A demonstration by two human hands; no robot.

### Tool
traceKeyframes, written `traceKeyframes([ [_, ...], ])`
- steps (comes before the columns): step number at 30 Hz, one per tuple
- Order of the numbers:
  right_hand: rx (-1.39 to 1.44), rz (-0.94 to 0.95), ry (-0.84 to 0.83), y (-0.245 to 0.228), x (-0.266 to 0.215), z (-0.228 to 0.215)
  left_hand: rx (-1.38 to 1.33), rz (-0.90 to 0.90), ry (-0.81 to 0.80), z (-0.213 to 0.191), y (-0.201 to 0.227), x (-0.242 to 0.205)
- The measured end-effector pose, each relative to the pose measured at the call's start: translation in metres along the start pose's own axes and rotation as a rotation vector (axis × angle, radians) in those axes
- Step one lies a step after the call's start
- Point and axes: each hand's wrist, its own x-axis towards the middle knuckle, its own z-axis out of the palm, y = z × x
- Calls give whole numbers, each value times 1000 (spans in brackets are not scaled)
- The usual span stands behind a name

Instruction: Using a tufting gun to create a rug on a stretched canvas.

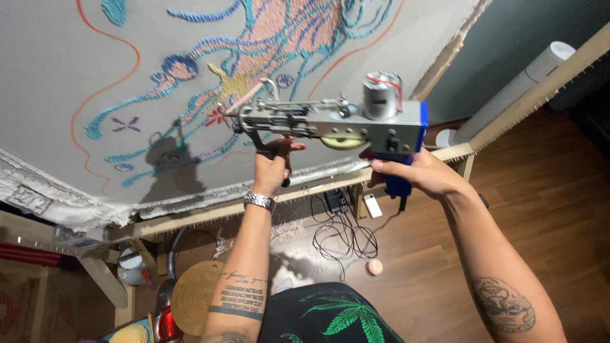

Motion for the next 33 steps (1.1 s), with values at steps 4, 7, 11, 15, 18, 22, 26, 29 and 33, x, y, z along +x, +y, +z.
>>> traceKeyframes([
  [4,79,-60,84,11,-5,-6,29,3,-34,14,15,3],
  [7,159,-96,153,22,-6,-15,29,25,-99,24,21,10],
  [11,119,-201,169,-6,-20,-2,40,86,-170,38,13,29],
  [15,159,-280,243,-11,-26,1,106,115,-181,56,12,47],
  [18,180,-317,342,-8,-29,1,201,117,-177,73,17,66],
  [22,150,-385,464,-23,-34,22,304,16,-187,94,44,79],
  [26,141,-309,624,-32,-33,40,479,346,-257,104,65,89],
  [29,137,-368,649,-30,-30,46,452,243,-322,106,71,97],
  [33,172,-399,654,-27,-21,52,486,310,-326,106,64,111],
])
